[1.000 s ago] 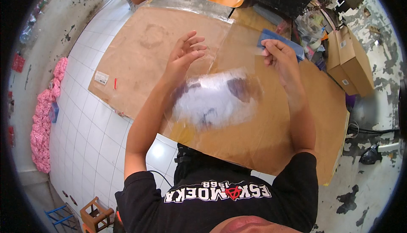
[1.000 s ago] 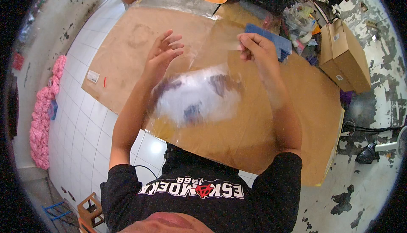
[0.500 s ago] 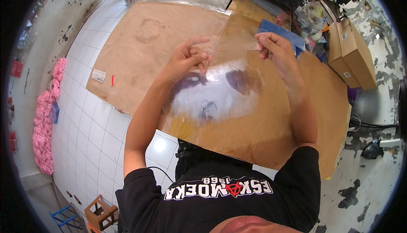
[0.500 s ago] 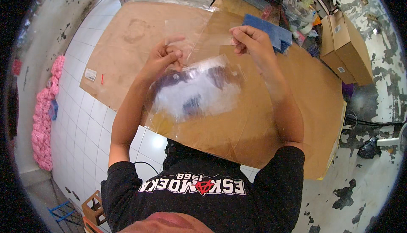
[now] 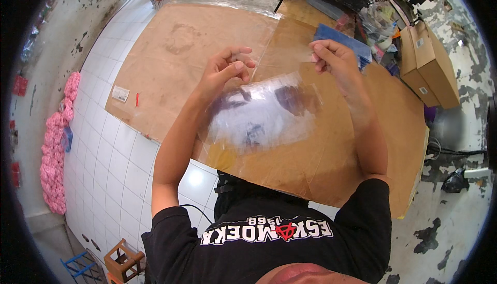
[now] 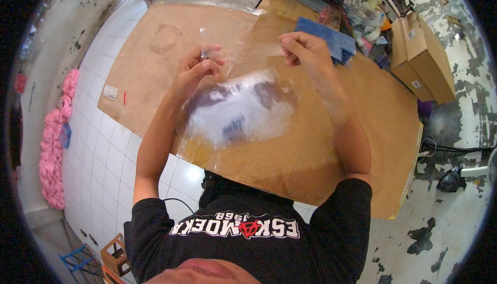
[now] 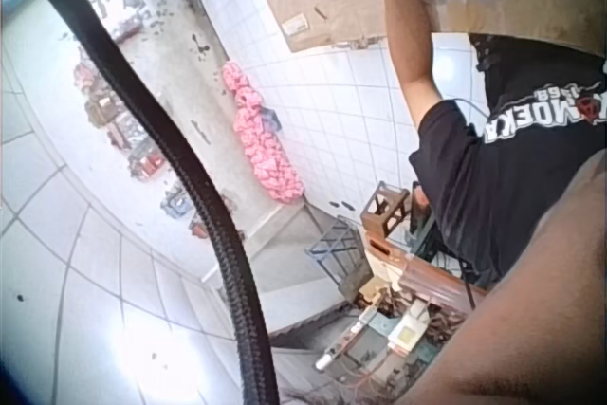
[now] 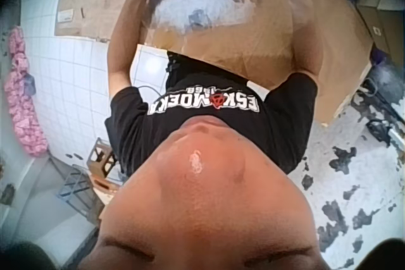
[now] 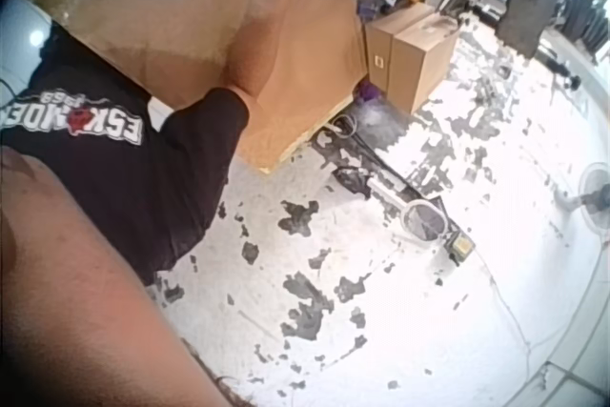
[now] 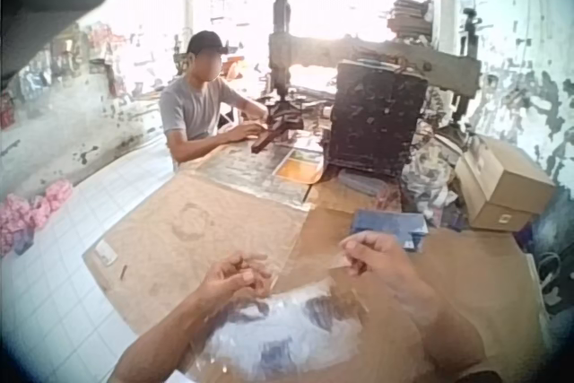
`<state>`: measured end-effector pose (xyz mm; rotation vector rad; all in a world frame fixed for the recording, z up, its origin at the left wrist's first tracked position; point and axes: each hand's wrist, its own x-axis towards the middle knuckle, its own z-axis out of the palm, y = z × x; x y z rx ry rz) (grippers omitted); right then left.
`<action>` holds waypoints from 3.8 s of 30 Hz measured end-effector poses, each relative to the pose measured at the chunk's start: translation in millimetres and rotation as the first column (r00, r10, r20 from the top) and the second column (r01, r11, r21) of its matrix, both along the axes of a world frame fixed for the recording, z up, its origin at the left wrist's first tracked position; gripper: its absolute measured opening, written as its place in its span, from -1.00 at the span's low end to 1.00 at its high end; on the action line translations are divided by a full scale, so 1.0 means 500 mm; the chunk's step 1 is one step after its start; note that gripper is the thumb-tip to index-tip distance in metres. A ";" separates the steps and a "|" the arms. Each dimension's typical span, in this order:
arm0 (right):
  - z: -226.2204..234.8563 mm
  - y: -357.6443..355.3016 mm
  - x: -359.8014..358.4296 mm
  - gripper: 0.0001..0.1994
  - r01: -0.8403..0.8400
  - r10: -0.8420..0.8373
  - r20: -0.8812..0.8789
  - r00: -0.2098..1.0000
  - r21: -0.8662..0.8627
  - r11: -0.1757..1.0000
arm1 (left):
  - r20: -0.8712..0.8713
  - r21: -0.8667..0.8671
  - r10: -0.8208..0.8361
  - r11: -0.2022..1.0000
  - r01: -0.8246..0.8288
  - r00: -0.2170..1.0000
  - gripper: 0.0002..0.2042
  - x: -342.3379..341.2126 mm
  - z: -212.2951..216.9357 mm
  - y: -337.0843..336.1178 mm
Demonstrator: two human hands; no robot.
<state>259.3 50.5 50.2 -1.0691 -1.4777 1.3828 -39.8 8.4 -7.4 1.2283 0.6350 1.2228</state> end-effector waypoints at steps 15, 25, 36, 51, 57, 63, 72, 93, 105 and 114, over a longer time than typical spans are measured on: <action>0.001 -0.012 -0.012 -0.80 -0.045 0.046 -0.014 0.999 0.046 0.998 | -0.062 -0.194 -0.016 0.981 0.003 0.998 -0.81 0.008 0.003 -0.005; 0.000 -0.015 -0.019 -0.80 -0.037 0.036 0.012 0.999 0.088 0.995 | 0.130 -0.289 -0.062 0.952 0.098 0.990 -0.89 0.016 -0.010 -0.002; 0.006 -0.023 -0.029 -0.81 -0.014 0.018 -0.031 0.999 0.131 0.991 | 0.171 -0.314 -0.069 0.942 0.120 0.983 -0.94 0.019 -0.015 0.000; 0.022 -0.013 -0.008 -0.81 0.107 -0.096 -0.130 0.987 0.084 0.991 | 0.115 -0.270 -0.007 0.962 0.038 0.993 -0.66 -0.011 -0.029 0.018; 0.010 -0.031 -0.029 -0.80 0.018 -0.017 -0.065 0.998 0.023 1.000 | 0.013 -0.162 0.130 0.979 -0.126 0.991 -0.59 0.013 0.056 -0.019; 0.002 -0.046 -0.092 -0.77 -0.061 0.061 0.001 0.998 0.014 0.998 | -0.328 -0.074 0.320 0.929 -0.362 0.889 -0.68 -0.021 0.059 -0.063; -0.056 0.047 -0.239 -0.73 -0.155 0.197 0.253 0.947 -0.178 0.972 | -0.525 -0.211 0.422 0.777 -0.593 0.739 -0.60 -0.124 0.036 -0.078; -0.121 0.139 -0.322 -0.74 -0.091 0.148 0.151 0.977 -0.333 0.939 | -0.421 -0.428 0.390 0.710 -0.559 0.819 -0.67 -0.202 -0.025 0.014; -0.119 0.134 -0.319 -0.74 -0.092 0.147 0.177 0.973 -0.287 0.953 | -0.436 -0.350 0.459 0.705 -0.616 0.774 -0.64 -0.195 -0.024 0.008; -0.128 0.134 -0.314 -0.77 -0.118 0.151 0.115 0.982 -0.252 0.961 | -0.388 -0.342 0.450 0.740 -0.579 0.804 -0.68 -0.205 -0.028 -0.003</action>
